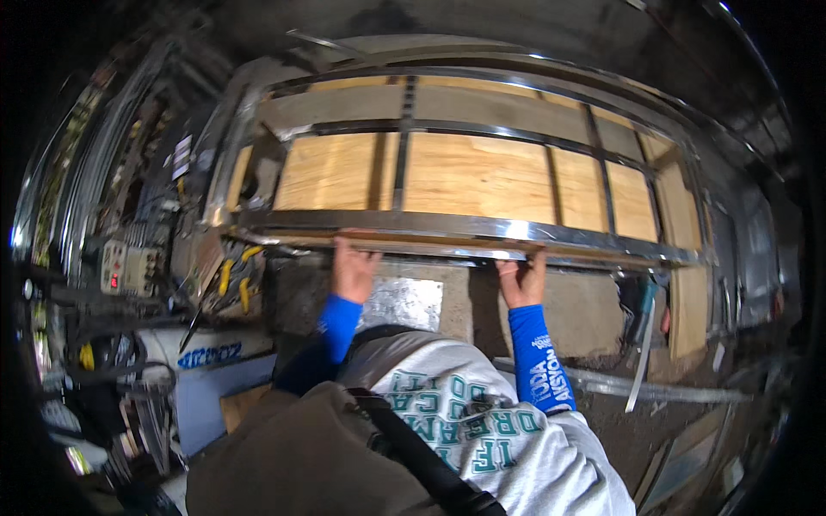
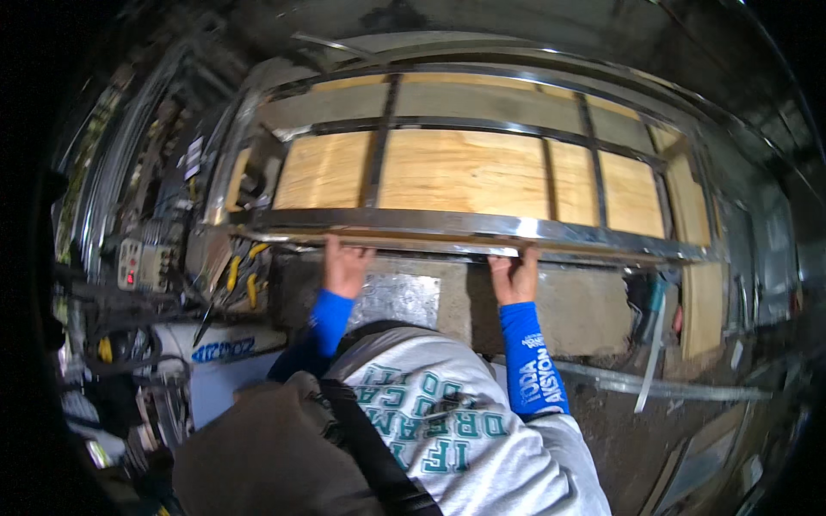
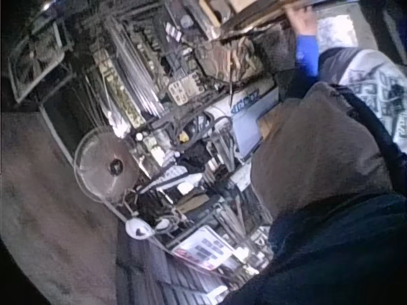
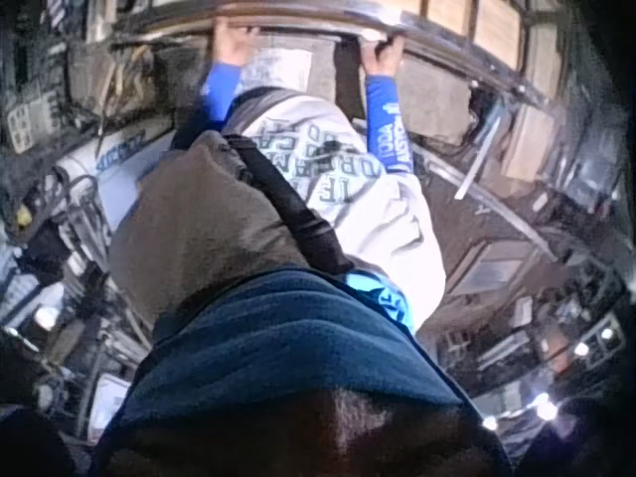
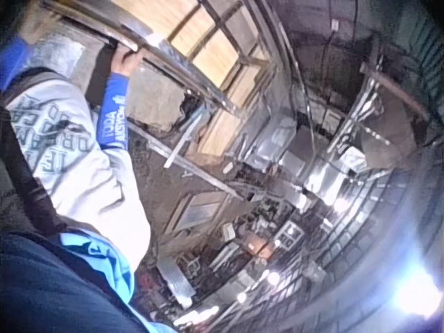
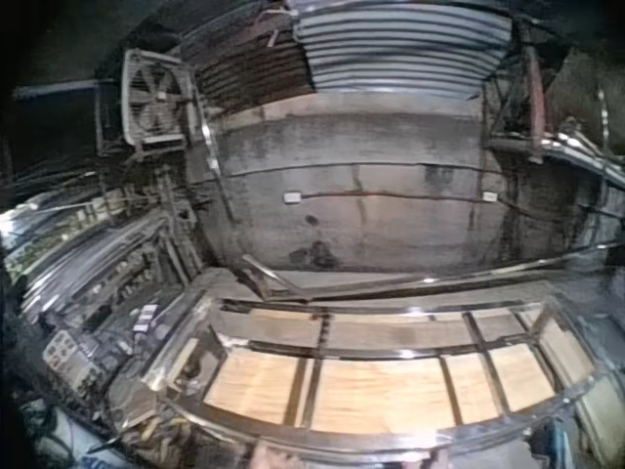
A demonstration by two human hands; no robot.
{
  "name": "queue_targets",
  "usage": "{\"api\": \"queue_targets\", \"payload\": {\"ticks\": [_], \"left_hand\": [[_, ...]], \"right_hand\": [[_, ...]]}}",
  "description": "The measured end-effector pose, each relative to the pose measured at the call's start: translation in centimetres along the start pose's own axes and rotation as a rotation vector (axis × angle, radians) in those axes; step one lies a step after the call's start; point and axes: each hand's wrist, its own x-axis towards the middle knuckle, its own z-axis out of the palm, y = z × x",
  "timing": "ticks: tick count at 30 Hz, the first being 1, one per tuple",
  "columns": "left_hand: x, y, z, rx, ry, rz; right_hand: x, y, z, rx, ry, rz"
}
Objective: The person assembles a metal frame structure by placing and aligning metal bars and wooden planks. They position the components on a workbench, adjust their placement, and secure them within the frame.
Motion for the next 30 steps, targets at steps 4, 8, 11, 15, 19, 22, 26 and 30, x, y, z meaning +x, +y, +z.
{"api": "queue_targets", "payload": {"ticks": [4, 8, 11, 15, 19, 22, 26, 30], "left_hand": [[1.0, 2.9, -5.6, 1.095, -0.35, 0.593], [0.3, 3.6, -2.7, 0.063, -0.054, 0.047], [1.1, 2.9, -1.6, 0.083, 0.075, 0.111], [2.3, 2.6, -1.5, 0.106, 0.219, 0.153], [2.6, 2.7, -0.8, 0.088, 0.168, 0.144], [2.3, 2.6, -0.3, 0.09, 0.192, 0.155], [2.5, 3.3, -1.0, 0.113, 0.187, 0.121], [2.6, 3.5, -1.4, 0.189, 0.167, 0.095]], "right_hand": [[-1.7, -0.3, 0.1, -0.317, -0.044, -0.013], [-1.8, 0.1, 2.9, -0.429, 0.069, -0.066], [-2.2, 0.2, 6.0, -0.407, 0.134, -0.096], [-2.0, 0.2, 6.4, -0.491, 0.214, -0.073], [-1.5, 0.2, 5.7, -0.548, 0.235, -0.049], [-1.3, 0.1, 5.9, -0.579, 0.264, -0.056], [-1.3, 0.3, 6.6, -0.566, 0.334, -0.097], [-1.2, 0.4, 6.7, -0.539, 0.352, -0.122]]}}
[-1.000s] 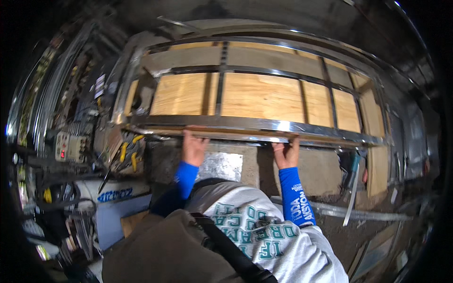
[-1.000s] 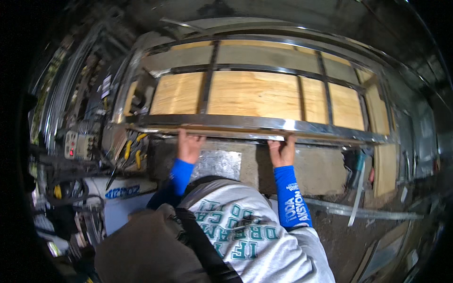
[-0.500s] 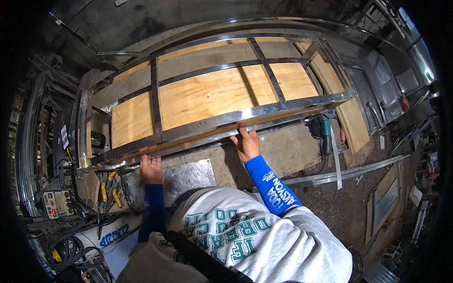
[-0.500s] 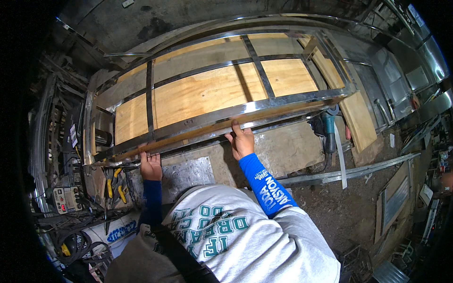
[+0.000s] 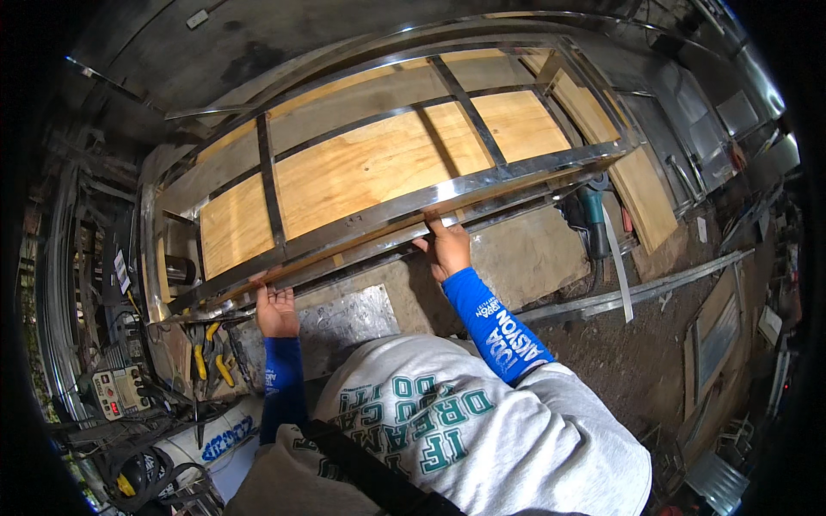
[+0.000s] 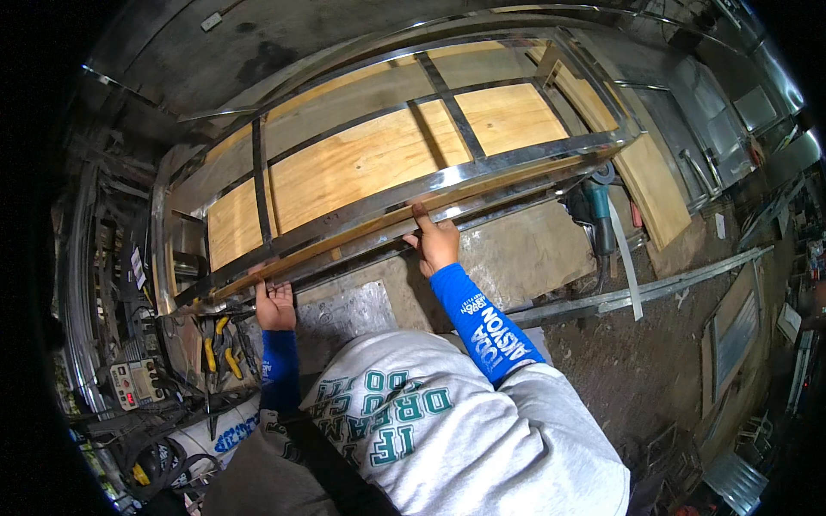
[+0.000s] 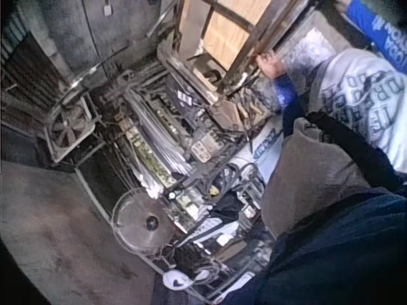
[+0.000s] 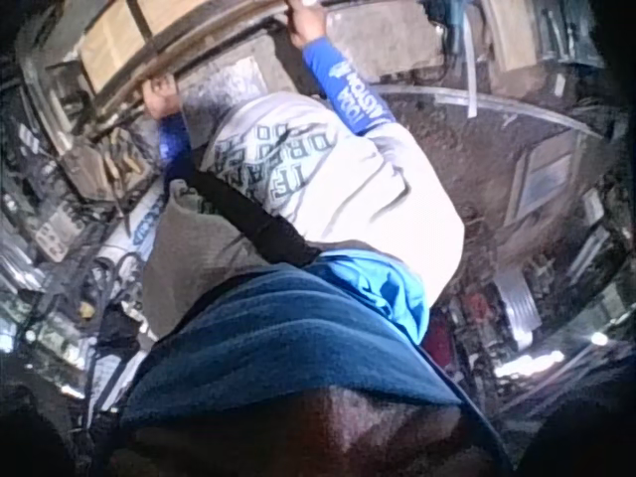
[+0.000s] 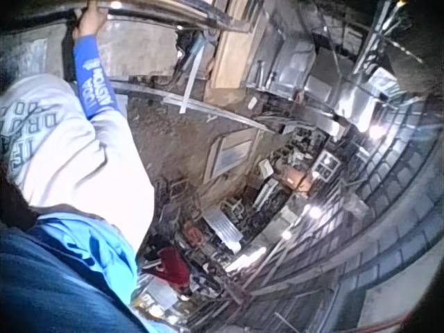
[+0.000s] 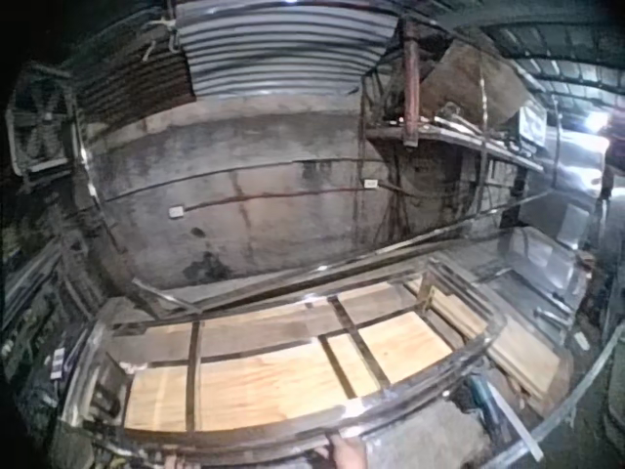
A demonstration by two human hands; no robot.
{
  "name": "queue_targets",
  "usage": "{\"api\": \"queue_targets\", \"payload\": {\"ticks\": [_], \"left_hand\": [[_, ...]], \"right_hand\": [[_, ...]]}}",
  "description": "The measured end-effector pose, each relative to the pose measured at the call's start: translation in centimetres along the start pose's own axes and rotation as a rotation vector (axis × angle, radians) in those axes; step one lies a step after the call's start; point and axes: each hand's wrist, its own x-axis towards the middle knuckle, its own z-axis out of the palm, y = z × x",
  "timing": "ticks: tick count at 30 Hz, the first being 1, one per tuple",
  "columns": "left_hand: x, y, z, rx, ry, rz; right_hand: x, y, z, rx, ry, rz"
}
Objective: The person assembles a metal frame structure by placing and aligning metal bars and wooden planks. They position the components on a workbench, adjust their placement, and secure them within the frame.
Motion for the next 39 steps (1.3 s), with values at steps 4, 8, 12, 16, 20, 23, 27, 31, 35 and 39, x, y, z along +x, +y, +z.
{"api": "queue_targets", "payload": {"ticks": [4, 8, 12, 16, 20, 23, 27, 31, 35, 39], "left_hand": [[-0.6, 0.2, 0.8, 0.038, 0.077, 0.008], [-0.3, 0.1, 0.1, 0.036, 0.071, 0.023], [0.4, 0.3, -0.6, 0.0, 0.078, -0.015], [-0.4, 0.5, 0.6, 0.029, 0.061, -0.002], [-0.4, 0.2, 1.0, 0.063, 0.063, 0.013], [-0.8, 0.8, 1.3, 0.042, 0.108, 0.016], [-0.1, 0.7, -0.5, 0.015, 0.032, -0.068], [0.0, 0.0, 2.6, 0.141, 0.192, -0.07], [-1.3, 0.2, 4.7, 0.11, 0.296, -0.032], [-2.1, 0.6, 4.9, 0.098, 0.294, -0.03]], "right_hand": [[0.1, 0.0, 0.1, -0.01, 0.004, -0.007], [0.0, 0.1, 0.5, -0.028, 0.043, -0.046], [0.6, -0.1, -0.2, -0.046, 0.007, -0.006], [0.0, -0.6, 0.3, -0.002, 0.01, 0.0], [0.6, -0.3, 0.1, -0.025, 0.043, -0.039], [1.0, -0.1, 0.2, 0.005, -0.005, -0.024], [1.0, -0.1, -0.1, -0.091, -0.028, -0.022], [1.4, -0.4, -1.2, -0.189, -0.099, 0.096], [2.4, -0.4, -1.9, -0.229, -0.061, 0.119], [2.0, -0.4, -1.6, -0.218, -0.055, 0.106]]}}
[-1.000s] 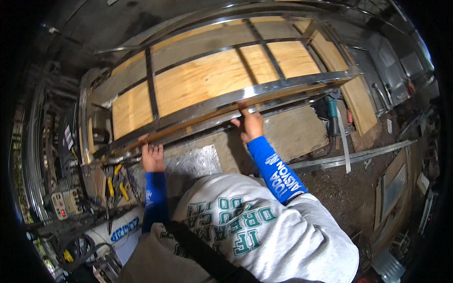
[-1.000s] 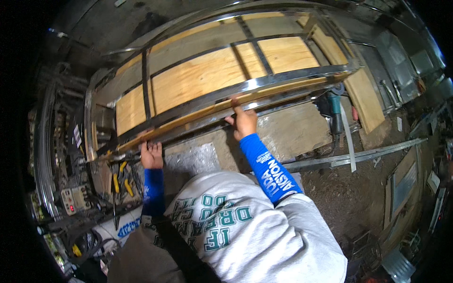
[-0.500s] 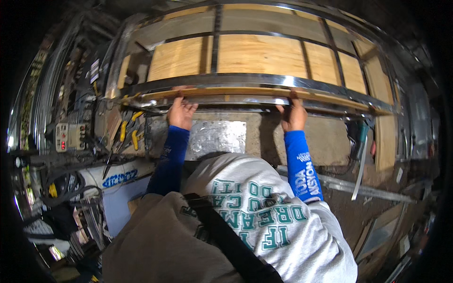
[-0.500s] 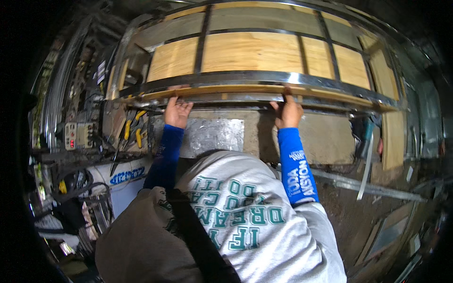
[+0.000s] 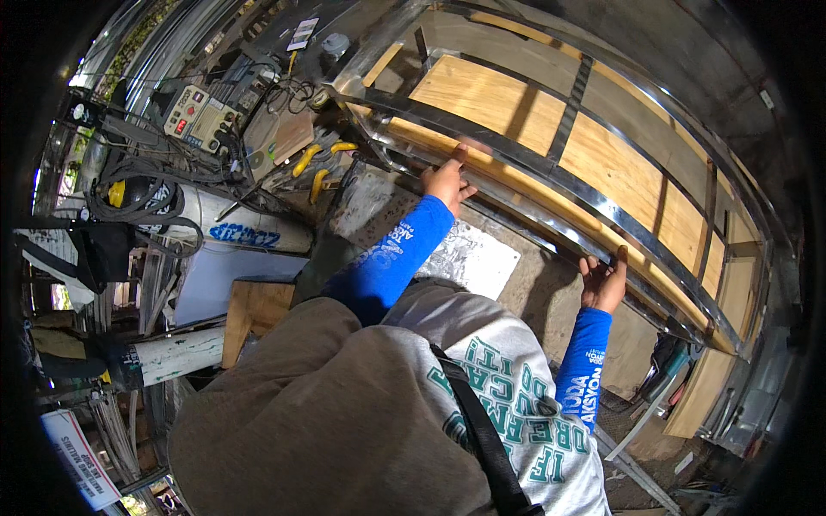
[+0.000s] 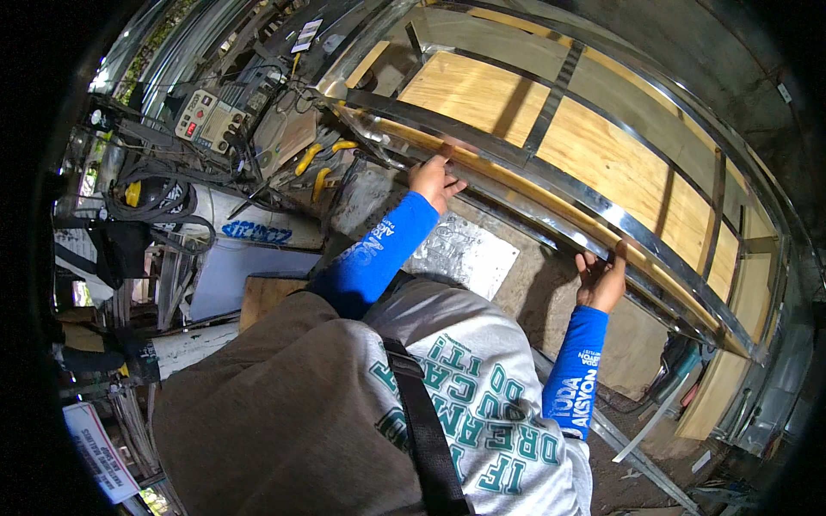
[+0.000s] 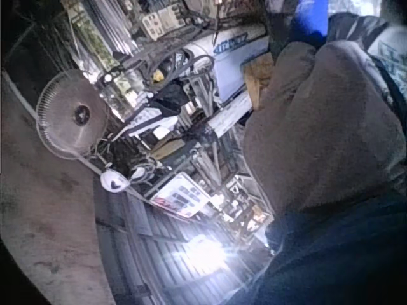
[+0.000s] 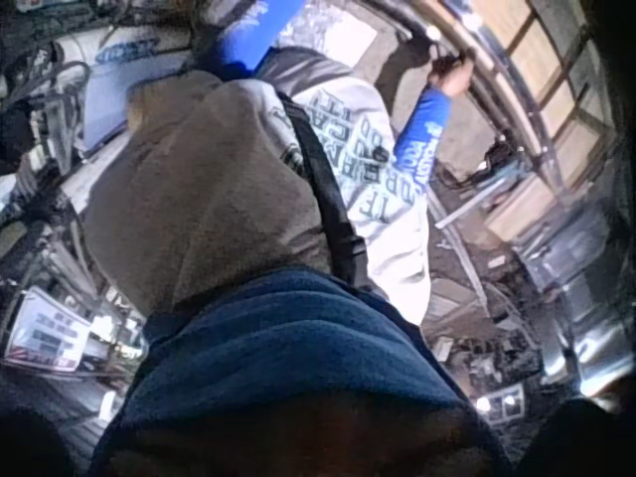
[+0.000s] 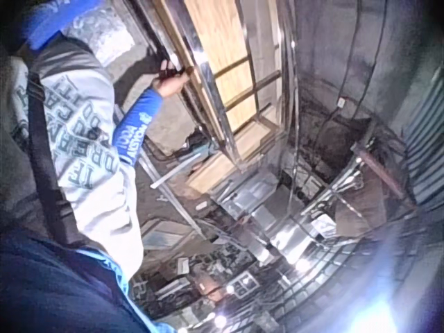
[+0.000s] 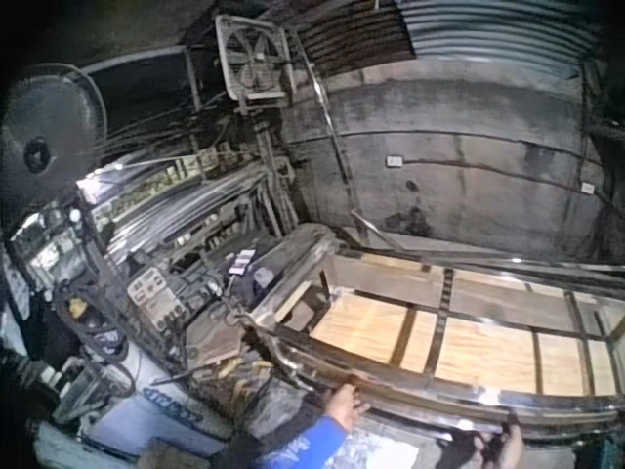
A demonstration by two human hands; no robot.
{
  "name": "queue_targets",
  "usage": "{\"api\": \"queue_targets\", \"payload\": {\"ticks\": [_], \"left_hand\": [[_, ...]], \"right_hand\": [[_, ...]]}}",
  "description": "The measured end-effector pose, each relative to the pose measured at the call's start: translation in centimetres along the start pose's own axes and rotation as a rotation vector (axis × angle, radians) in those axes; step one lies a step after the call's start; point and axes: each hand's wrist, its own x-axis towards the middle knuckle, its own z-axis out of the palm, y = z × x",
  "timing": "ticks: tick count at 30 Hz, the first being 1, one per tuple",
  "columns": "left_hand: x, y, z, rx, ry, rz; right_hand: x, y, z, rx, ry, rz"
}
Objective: The person assembles a metal frame structure by placing and aligning metal bars and wooden planks. They position the components on a workbench, adjust their placement, and secure them within the frame.
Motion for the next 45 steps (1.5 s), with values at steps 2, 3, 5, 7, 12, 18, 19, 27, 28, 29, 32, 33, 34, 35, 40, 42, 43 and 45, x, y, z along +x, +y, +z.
{"api": "queue_targets", "payload": {"ticks": [2, 3, 5, 7, 12, 18, 19, 27, 28, 29, 32, 33, 34, 35, 40, 42, 43, 45], "left_hand": [[-0.7, 0.3, 0.7, 0.008, 0.066, 0.011], [-1.1, 0.4, 0.8, 0.024, 0.058, 0.014], [-1.0, 0.6, 0.7, 0.034, 0.022, 0.0], [-1.1, 0.6, 0.7, 0.033, -0.001, 0.004], [0.6, -0.1, 0.4, 0.038, 0.028, 0.006], [0.1, 0.6, -0.4, 0.124, -0.071, -0.028], [0.6, 0.5, -1.6, 0.107, -0.156, -0.059], [4.7, 6.1, -8.8, 0.111, -0.18, -0.146], [5.1, 6.8, -8.8, 0.152, -0.206, -0.136], [5.1, 7.1, -9.0, 0.188, -0.226, -0.124], [6.2, 7.2, -9.1, 0.231, -0.282, -0.149], [5.5, 7.5, -8.7, 0.27, -0.303, -0.166], [5.3, 8.1, -9.1, 0.3, -0.299, -0.172], [5.2, 8.1, -8.7, 0.316, -0.237, -0.185], [4.9, 8.4, -8.6, 0.363, -0.185, -0.119], [4.7, 8.3, -8.6, 0.327, -0.16, -0.114], [4.7, 8.2, -8.6, 0.325, -0.16, -0.113], [4.0, 8.8, -8.3, 0.364, -0.166, -0.107]], "right_hand": [[-0.2, 0.0, 0.1, -0.002, 0.023, -0.003], [-0.1, 0.0, 0.0, -0.003, 0.031, -0.006], [-0.1, 0.0, 0.1, -0.004, 0.038, -0.013], [-0.4, -0.2, 0.4, -0.004, 0.037, -0.02], [-2.7, -1.9, 2.0, -0.117, 0.049, 0.055], [-6.2, -1.2, 1.1, -0.676, -0.527, 0.099], [-7.3, 0.4, 2.4, -0.629, -0.584, -0.001], [-8.8, 7.2, 20.5, -0.834, -0.984, -0.832], [-8.8, 7.3, 22.4, -0.911, -1.027, -0.877], [-8.9, 7.4, 24.2, -1.008, -1.049, -0.831], [-5.0, 11.0, 27.1, -0.935, -1.119, -0.734], [-1.5, 12.5, 27.6, -0.988, -1.039, -1.153], [-2.7, 11.3, 29.5, -0.971, -1.045, -1.096], [-4.4, 9.2, 31.0, -0.961, -1.03, -1.045], [-1.1, 7.9, 35.8, -0.337, -0.869, -0.185], [-2.6, 6.9, 38.3, -0.094, -0.856, -0.199], [-3.4, 5.7, 39.3, 0.055, -0.921, -0.147], [-2.7, 5.8, 39.2, 0.299, -1.064, -0.019]]}}
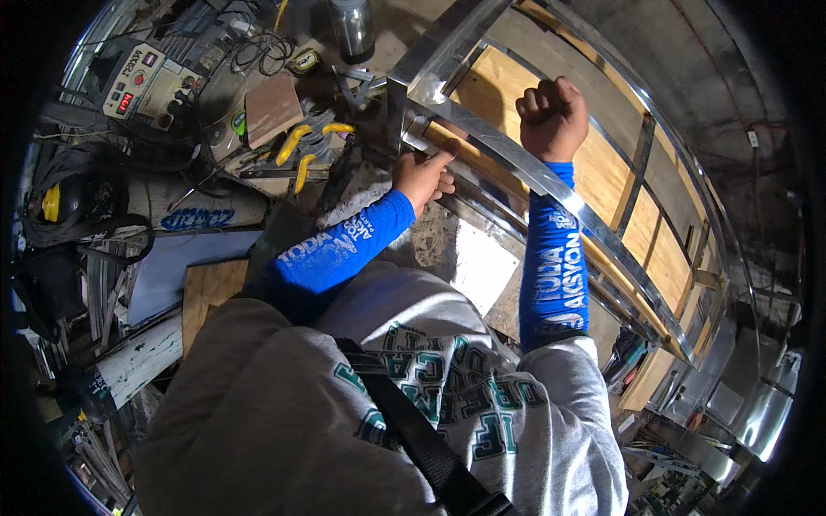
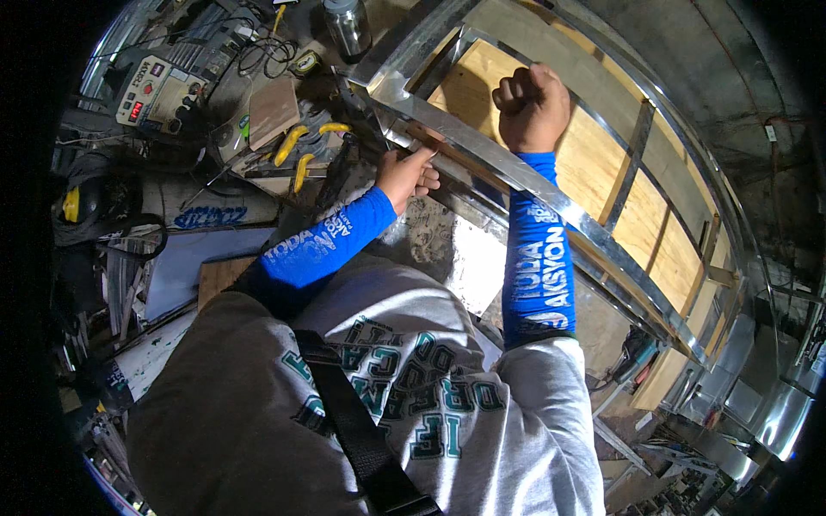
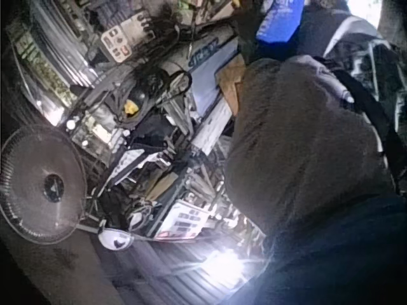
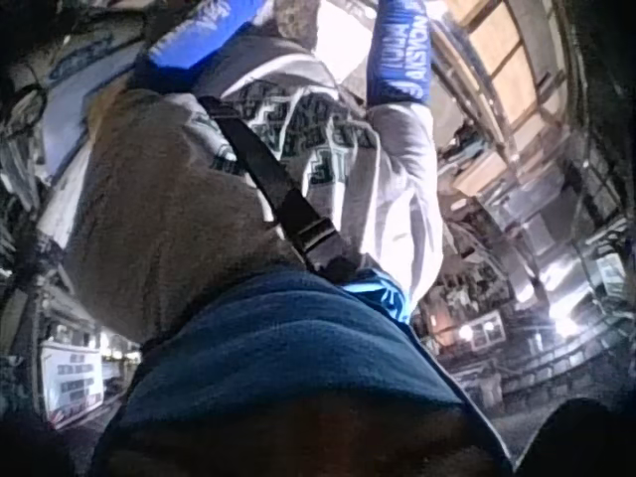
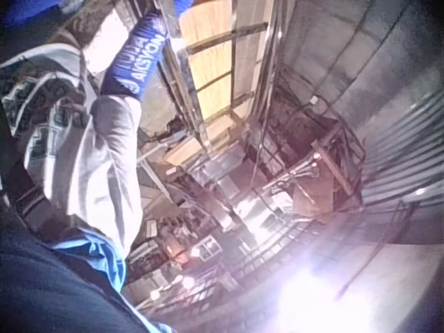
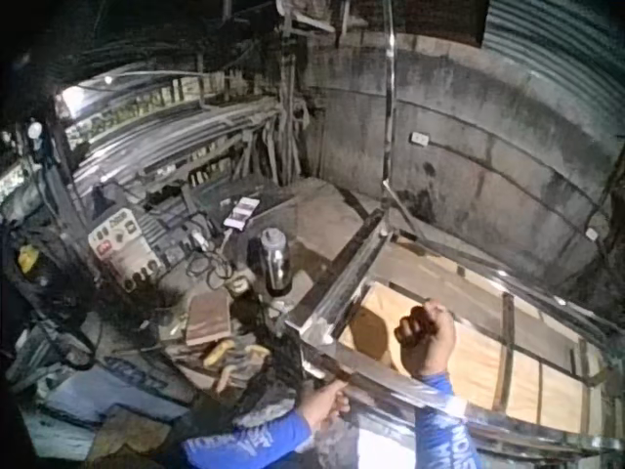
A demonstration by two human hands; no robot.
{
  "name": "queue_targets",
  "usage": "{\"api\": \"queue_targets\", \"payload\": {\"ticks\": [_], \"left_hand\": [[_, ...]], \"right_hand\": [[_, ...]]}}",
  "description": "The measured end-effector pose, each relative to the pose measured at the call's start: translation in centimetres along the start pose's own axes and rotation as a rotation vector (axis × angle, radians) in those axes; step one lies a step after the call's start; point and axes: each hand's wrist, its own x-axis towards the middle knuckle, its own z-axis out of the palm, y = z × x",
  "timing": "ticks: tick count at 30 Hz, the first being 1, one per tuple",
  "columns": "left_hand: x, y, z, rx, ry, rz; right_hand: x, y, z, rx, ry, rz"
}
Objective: The person assembles a metal frame structure by placing and aligning metal bars and wooden planks. They position the components on a workbench, adjust their placement, and secure them within the frame.
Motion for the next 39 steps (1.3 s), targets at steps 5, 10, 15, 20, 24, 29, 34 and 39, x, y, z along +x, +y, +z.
{"api": "queue_targets", "payload": {"ticks": [5, 10, 15, 20, 24, 29, 34, 39], "left_hand": [[-0.3, -0.8, 0.1, -0.048, -0.003, -0.016], [-0.9, -0.2, 0.2, -0.062, 0.022, -0.053], [-1.5, -1.3, 0.1, -0.181, -0.155, -0.33], [-5.5, -1.4, -0.2, -0.056, -0.372, -0.527], [-4.6, -0.8, 1.8, -0.008, -0.431, -0.42], [-5.7, -0.7, 2.7, 0.145, -0.556, -0.456], [-5.4, -1.5, -1.1, 0.365, -0.68, -0.326], [-4.4, -3.9, -6.7, 0.299, -0.699, -0.099]], "right_hand": [[-2.9, 3.4, -0.9, -0.486, 0.329, 0.009], [-0.1, -0.1, -0.2, -0.028, 0.039, -0.014], [-2.8, 3.2, -2.5, -0.474, 0.183, 0.061], [0.9, 0.2, 0.4, -0.04, -0.005, 0.047], [-1.5, 4.0, -3.0, -0.578, 0.178, 0.037], [2.3, -0.7, 1.5, 0.074, -0.257, 0.08], [0.4, 5.2, -3.3, -0.52, 0.143, 0.124], [1.7, 3.1, 0.3, -0.53, 0.201, -0.043]]}}
